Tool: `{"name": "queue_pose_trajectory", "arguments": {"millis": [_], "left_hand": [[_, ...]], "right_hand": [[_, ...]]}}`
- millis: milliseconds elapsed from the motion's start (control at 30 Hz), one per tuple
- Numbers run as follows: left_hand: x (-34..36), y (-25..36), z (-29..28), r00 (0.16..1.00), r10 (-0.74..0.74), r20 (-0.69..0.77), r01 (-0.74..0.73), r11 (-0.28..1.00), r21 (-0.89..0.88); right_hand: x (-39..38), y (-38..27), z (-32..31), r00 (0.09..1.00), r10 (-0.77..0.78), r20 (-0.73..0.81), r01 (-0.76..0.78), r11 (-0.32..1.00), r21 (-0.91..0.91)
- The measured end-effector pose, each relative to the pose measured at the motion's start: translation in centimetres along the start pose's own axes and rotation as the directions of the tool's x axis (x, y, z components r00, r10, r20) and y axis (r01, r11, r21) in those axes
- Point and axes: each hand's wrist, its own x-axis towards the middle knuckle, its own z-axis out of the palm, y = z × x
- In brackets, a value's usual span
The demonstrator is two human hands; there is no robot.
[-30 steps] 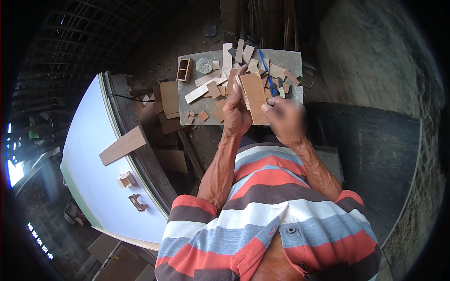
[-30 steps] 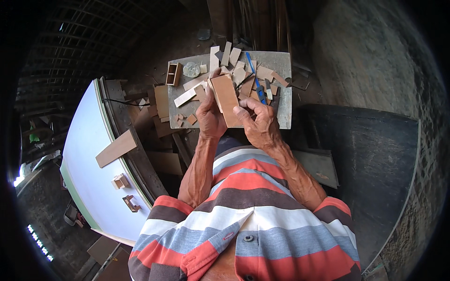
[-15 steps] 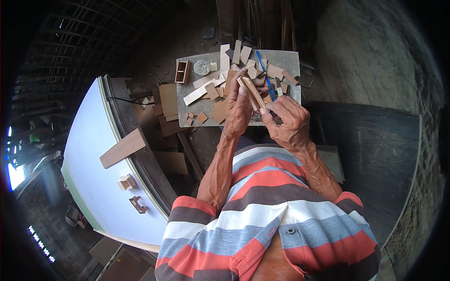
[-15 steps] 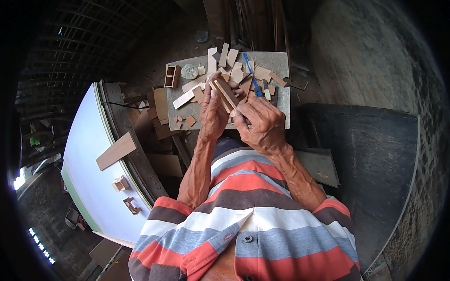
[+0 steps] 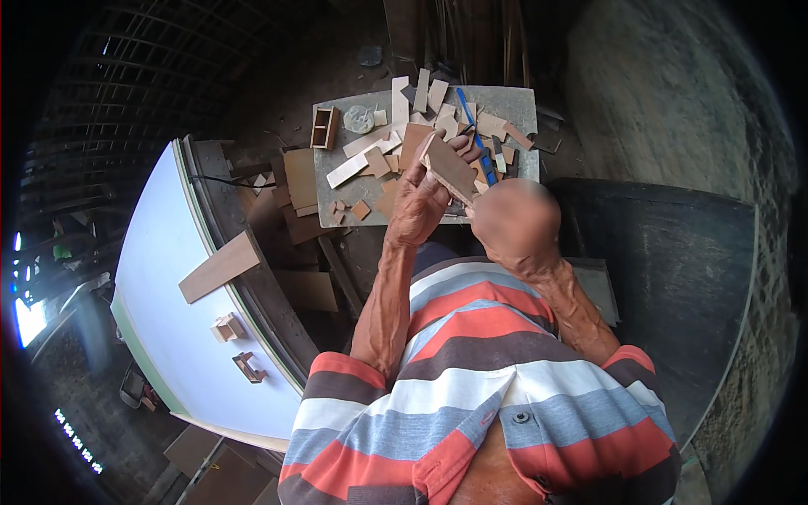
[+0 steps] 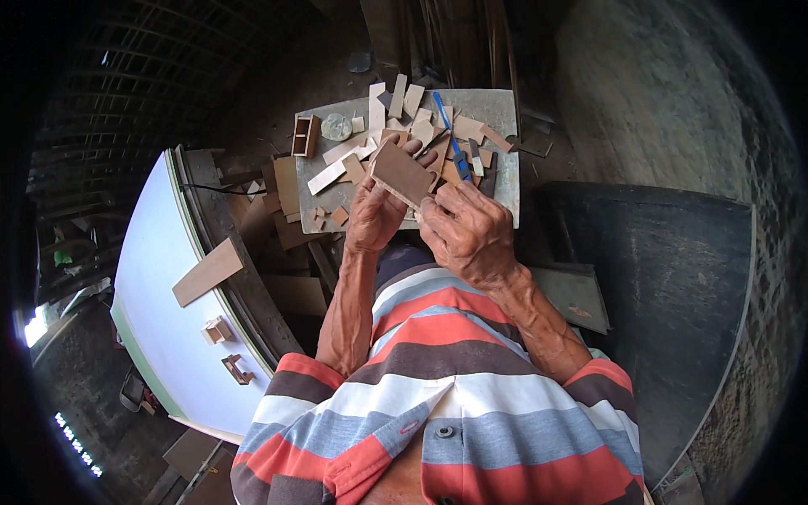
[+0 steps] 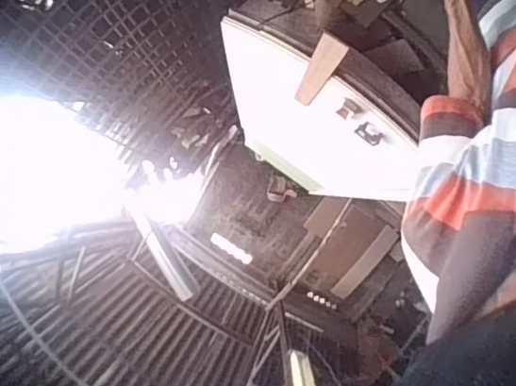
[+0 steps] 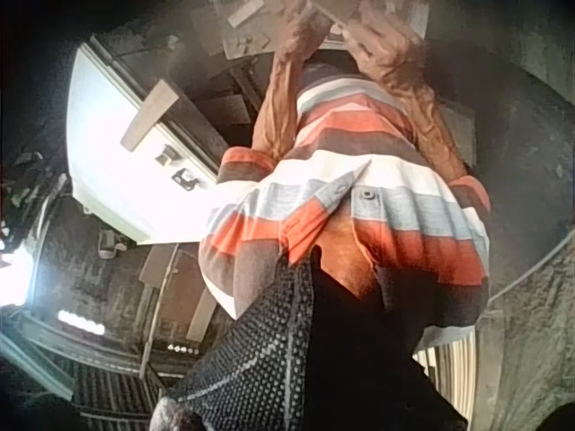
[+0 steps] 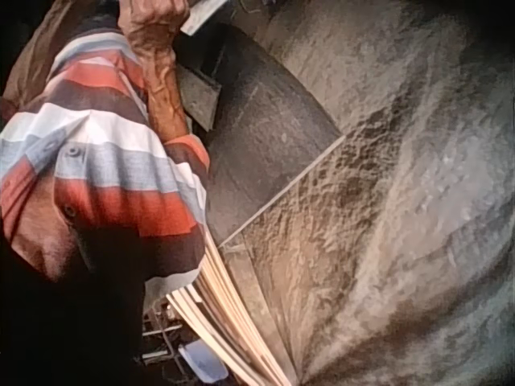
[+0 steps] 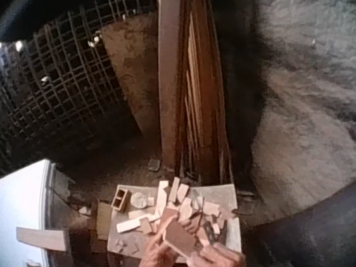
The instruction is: The person holds small wooden pieces and uses a pen-like tool to mark and carve them. They repeatedly pick up pieces, mark lines, and scrape or carve along edges, then place the pieces back on the table among other wood scraps.
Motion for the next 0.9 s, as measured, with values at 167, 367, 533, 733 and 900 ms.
{"name": "queue_pose_trajectory", "arguments": {"millis": [167, 367, 533, 733, 900], "left_hand": [[0.0, -0.2, -0.6, 1.000, 0.003, 0.009, -0.003, 1.000, 0.004], [0.1, -0.2, -0.4, 1.000, -0.009, -0.016, 0.009, 1.000, 0.014], [0.0, 0.1, 0.3, 0.999, -0.016, -0.047, 0.016, 1.000, -0.003], [-0.3, 0.0, -0.2, 0.999, -0.009, -0.042, 0.010, 1.000, 0.026], [-0.6, -0.6, -0.7, 0.998, -0.009, -0.060, 0.008, 1.000, -0.013]], "right_hand": [[-0.3, 0.2, -0.1, 1.000, -0.002, -0.005, 0.002, 0.999, 0.035], [-0.9, 0.8, 0.1, 1.000, -0.025, -0.015, 0.025, 0.999, 0.035], [-1.2, 0.9, 0.3, 1.000, -0.010, -0.001, 0.010, 0.998, 0.054], [-1.7, 1.6, 1.1, 1.000, -0.021, 0.012, 0.020, 0.998, 0.057], [-1.7, 1.5, 1.1, 0.999, -0.031, 0.028, 0.029, 0.997, 0.071]]}}
